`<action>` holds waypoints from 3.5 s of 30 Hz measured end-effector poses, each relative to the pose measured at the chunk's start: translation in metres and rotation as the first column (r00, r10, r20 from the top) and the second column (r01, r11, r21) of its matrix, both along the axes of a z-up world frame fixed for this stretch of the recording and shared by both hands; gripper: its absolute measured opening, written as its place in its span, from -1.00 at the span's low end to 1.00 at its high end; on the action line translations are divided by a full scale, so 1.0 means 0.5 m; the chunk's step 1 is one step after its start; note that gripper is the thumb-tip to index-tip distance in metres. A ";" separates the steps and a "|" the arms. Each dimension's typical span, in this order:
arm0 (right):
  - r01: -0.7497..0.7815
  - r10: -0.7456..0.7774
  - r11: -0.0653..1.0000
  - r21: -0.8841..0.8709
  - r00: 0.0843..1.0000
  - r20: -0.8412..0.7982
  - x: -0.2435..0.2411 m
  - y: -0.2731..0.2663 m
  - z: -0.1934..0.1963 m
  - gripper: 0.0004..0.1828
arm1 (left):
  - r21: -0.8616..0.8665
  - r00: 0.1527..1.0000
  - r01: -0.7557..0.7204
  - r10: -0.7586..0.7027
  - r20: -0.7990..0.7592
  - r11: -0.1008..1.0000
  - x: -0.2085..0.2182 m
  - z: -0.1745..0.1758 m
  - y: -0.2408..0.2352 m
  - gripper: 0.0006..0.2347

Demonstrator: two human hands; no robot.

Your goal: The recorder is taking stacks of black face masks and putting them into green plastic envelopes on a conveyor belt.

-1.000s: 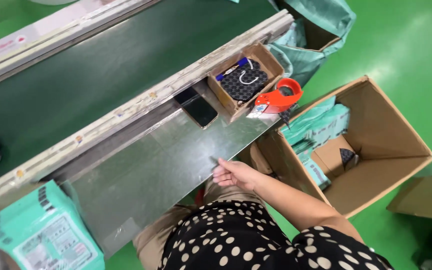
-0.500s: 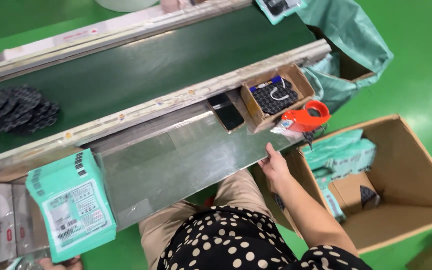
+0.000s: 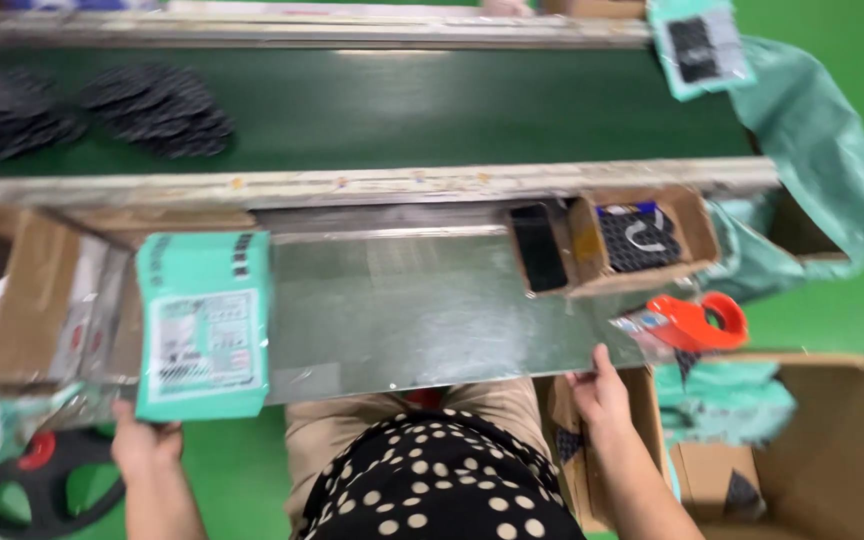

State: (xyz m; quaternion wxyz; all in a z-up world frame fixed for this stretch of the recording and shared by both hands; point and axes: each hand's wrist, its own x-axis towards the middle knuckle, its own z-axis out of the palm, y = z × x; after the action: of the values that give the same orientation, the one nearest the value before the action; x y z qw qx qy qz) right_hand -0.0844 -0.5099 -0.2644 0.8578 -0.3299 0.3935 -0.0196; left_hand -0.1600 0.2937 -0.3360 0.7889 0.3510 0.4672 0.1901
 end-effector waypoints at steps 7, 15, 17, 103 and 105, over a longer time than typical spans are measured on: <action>-0.088 0.087 0.995 -0.042 0.995 -0.039 0.004 -0.015 0.010 -0.74 | 0.116 0.994 -0.102 0.104 -0.011 0.988 0.017 0.058 -0.071 -0.73; -0.989 0.999 0.040 -0.139 0.040 0.007 0.007 -0.001 0.061 -0.63 | 0.713 0.864 -0.411 0.493 0.105 0.568 0.016 0.237 -0.223 -0.67; -0.890 0.994 0.014 -0.456 0.063 -0.092 0.061 0.100 0.160 -0.67 | 0.894 0.938 -0.222 0.335 0.087 0.389 0.053 0.349 -0.286 -0.63; -0.506 0.792 0.348 -0.789 0.609 -0.042 0.274 0.568 0.237 -0.68 | 0.838 0.433 -0.018 -0.760 -0.485 -0.545 0.360 0.495 -0.542 -0.81; -0.357 0.935 0.028 -0.934 0.339 -0.102 0.265 0.561 0.139 -0.80 | 0.894 0.294 -0.023 -0.858 -0.421 -0.447 0.357 0.523 -0.574 -0.74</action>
State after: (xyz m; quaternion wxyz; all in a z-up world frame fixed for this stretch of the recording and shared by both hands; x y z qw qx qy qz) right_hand 0.0481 -0.2292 -0.1950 0.5241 -0.8263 -0.1673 0.1206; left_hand 0.0184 0.0070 -0.0745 0.3322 0.8620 -0.3642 0.1182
